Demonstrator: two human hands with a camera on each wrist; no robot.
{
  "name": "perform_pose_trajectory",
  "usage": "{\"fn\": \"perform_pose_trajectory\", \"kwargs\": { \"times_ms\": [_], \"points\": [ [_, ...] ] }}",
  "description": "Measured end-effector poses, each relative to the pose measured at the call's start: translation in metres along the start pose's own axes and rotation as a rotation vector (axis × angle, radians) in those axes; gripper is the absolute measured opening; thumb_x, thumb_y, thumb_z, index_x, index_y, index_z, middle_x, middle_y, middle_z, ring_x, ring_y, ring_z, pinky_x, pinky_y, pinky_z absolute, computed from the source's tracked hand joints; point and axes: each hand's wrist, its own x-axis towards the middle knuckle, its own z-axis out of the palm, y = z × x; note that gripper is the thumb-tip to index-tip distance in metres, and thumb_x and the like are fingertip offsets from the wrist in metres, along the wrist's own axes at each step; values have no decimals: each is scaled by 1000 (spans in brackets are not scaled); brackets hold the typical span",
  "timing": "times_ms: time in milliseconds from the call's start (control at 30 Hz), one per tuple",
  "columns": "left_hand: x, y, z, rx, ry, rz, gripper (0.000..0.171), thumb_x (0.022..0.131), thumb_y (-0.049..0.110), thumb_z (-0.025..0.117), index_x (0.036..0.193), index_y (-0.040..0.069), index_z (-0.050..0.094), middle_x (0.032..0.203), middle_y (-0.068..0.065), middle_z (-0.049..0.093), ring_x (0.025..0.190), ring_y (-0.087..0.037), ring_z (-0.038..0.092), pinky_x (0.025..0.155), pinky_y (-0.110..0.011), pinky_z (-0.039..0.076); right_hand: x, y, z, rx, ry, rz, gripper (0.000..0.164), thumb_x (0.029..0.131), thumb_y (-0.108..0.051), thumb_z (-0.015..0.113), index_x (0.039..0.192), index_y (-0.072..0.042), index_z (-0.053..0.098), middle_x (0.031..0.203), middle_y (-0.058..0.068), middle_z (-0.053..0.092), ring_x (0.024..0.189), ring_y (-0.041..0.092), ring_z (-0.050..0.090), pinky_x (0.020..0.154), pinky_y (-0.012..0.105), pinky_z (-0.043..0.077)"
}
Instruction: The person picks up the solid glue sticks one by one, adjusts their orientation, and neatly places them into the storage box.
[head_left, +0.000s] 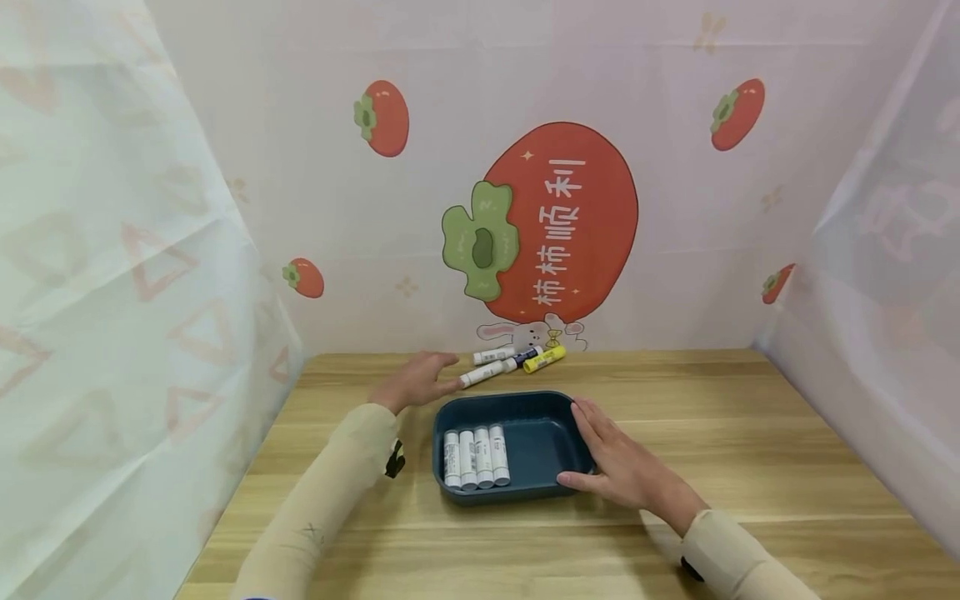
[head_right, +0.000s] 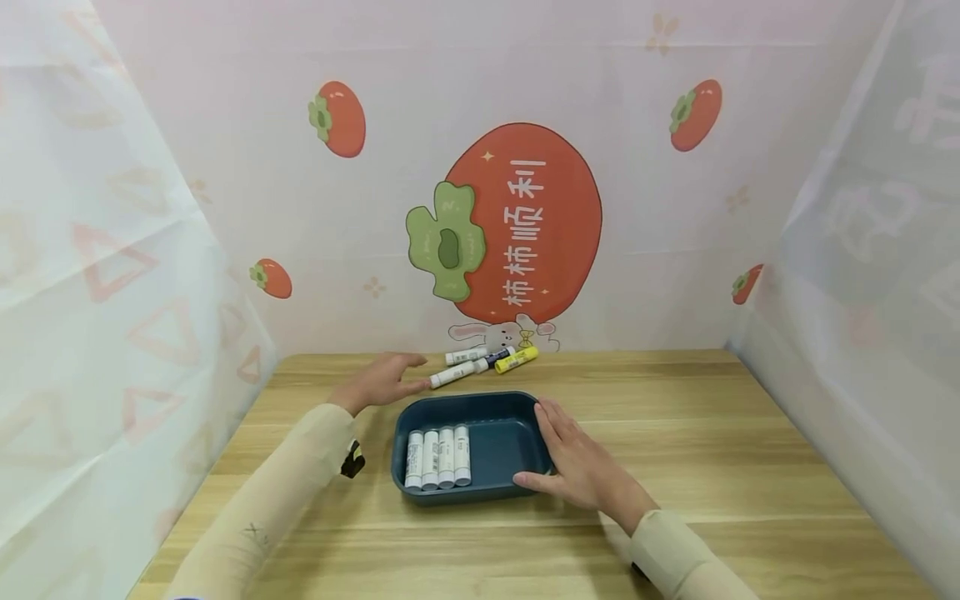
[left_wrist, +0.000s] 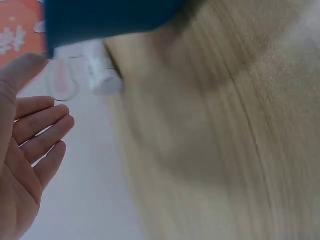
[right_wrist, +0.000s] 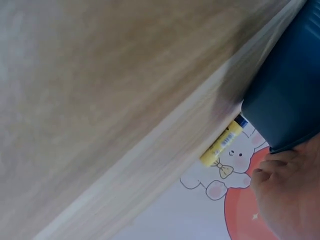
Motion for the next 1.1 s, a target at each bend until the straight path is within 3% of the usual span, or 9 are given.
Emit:
{"fn": "perform_pose_trajectory", "kwargs": {
  "times_ms": [167, 433, 567, 767, 900, 1100],
  "points": [
    [11, -15, 14, -59, 29, -37, 52, 100, 26, 75, 138, -7, 64, 140, -25, 68, 131, -41, 65, 112, -54, 53, 1, 0, 0, 9, 6, -8, 114, 92, -80, 56, 171, -9, 14, 180, 11, 11, 165, 37, 17, 127, 61, 33],
    [20, -34, 33, -133, 89, -194, 49, 94, 31, 83, 132, 2, 71, 129, -13, 75, 121, -31, 71, 107, -49, 57, 3, -2, -2, -7, 0, -18, 116, 92, -83, 53, 171, -9, 12, 180, 9, 9, 166, 34, 16, 128, 58, 33],
    [23, -38, 39, -128, 137, -181, 46, 89, 31, 87, 125, 4, 76, 120, -9, 79, 114, -27, 73, 103, -48, 58, 4, -3, -4, -7, -8, -10, 117, 91, -83, 53, 171, -10, 11, 180, 8, 8, 166, 34, 16, 128, 58, 32],
    [31, -43, 46, -86, 190, -102, 25, 86, 26, 88, 108, 14, 84, 100, -1, 83, 96, -17, 76, 90, -42, 60, 7, -4, -4, 7, -18, -7, 116, 91, -83, 53, 171, -10, 10, 180, 9, 8, 166, 34, 15, 128, 59, 32],
    [36, -43, 48, -57, 193, -65, 22, 88, 23, 87, 109, 14, 84, 99, 0, 83, 94, -15, 78, 91, -41, 60, 6, -2, -4, 6, -22, 2, 116, 92, -83, 53, 171, -11, 10, 180, 10, 8, 166, 34, 15, 128, 59, 32],
    [38, -38, 49, -28, 210, -77, 24, 90, 22, 86, 111, 11, 84, 105, -5, 83, 100, -22, 78, 93, -44, 61, 1, 2, 0, 12, -25, 15, 116, 92, -84, 52, 171, -11, 9, 180, 9, 6, 166, 34, 14, 128, 59, 31]
  ]
}}
